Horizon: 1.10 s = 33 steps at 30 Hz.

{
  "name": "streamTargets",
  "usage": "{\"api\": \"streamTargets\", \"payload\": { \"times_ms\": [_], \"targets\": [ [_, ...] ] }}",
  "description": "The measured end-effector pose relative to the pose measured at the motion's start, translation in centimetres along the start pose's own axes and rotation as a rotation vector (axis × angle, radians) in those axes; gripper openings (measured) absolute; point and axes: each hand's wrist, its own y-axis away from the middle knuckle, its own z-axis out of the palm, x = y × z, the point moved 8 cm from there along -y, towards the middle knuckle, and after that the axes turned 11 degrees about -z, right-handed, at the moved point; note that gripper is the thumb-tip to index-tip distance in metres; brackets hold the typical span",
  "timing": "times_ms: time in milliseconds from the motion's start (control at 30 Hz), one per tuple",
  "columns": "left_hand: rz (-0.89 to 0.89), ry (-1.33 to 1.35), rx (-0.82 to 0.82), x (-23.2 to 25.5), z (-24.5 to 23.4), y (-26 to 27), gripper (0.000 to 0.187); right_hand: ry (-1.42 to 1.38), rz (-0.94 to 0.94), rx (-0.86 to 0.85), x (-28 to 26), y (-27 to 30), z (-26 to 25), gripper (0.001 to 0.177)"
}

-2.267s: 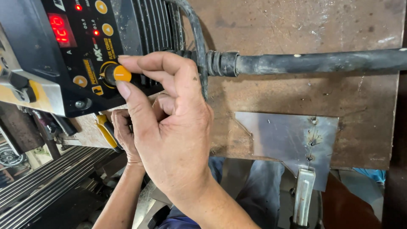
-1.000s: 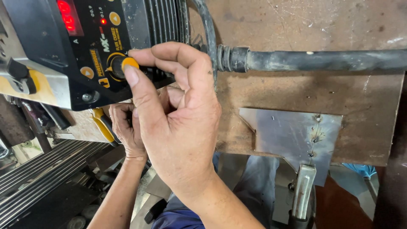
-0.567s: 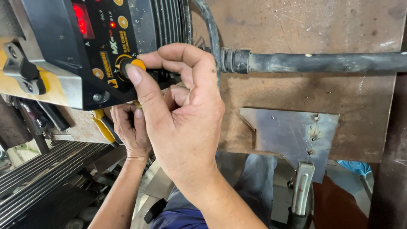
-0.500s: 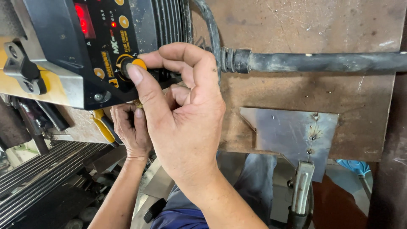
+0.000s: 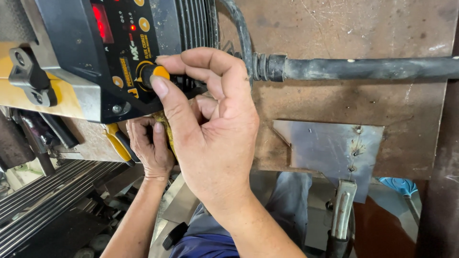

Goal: The person adjusts a welding machine, then uses a welding torch to tack and weld a small metal piece to a larger metal sheet on a workbench. They reposition the piece and continue welding along its edge.

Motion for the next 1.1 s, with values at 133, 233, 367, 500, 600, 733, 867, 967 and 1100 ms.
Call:
{"api": "streamTargets", "payload": {
  "times_ms": [133,233,367,500,600,733,867,967,1100],
  "targets": [
    [-0.002,0.01,-0.001,0.0,0.0,0.0,0.033,0.015,-0.002,-0.004,0.0,0.1,0.0,0.027],
    [0.0,0.016,-0.004,-0.2,0.0,-0.1,0.033,0.017,-0.019,-0.01,0.1,0.1,0.0,0.027],
    [0.003,-0.007,-0.003,-0.2,-0.1,0.1,0.034,0.033,-0.025,-0.014,0.0,0.1,0.0,0.027],
    [-0.024,-0.003,-0.009,-0.5,-0.1,0.1,0.034,0.024,-0.029,-0.011,0.1,0.2,0.0,0.028],
    [-0.023,-0.005,-0.006,-0.8,-0.1,0.1,0.034,0.025,-0.028,-0.011,0.0,0.2,0.0,0.028],
    [-0.021,0.02,0.002,-0.8,-0.2,0.1,0.033,0.057,-0.029,-0.007,-0.1,0.1,0.1,0.028],
    [-0.001,0.031,-0.007,-1.2,-0.4,0.2,0.031,0.108,-0.058,0.016,-1.3,0.8,0.5,0.034],
    [0.025,0.026,-0.013,-1.2,-1.0,0.1,0.028,0.172,-0.121,0.087,-3.1,2.4,0.6,0.037],
    [0.063,0.029,-0.023,-1.1,-2.1,-0.1,0.025,0.211,-0.212,0.142,-3.3,6.7,0.2,0.032]
  ]
}}
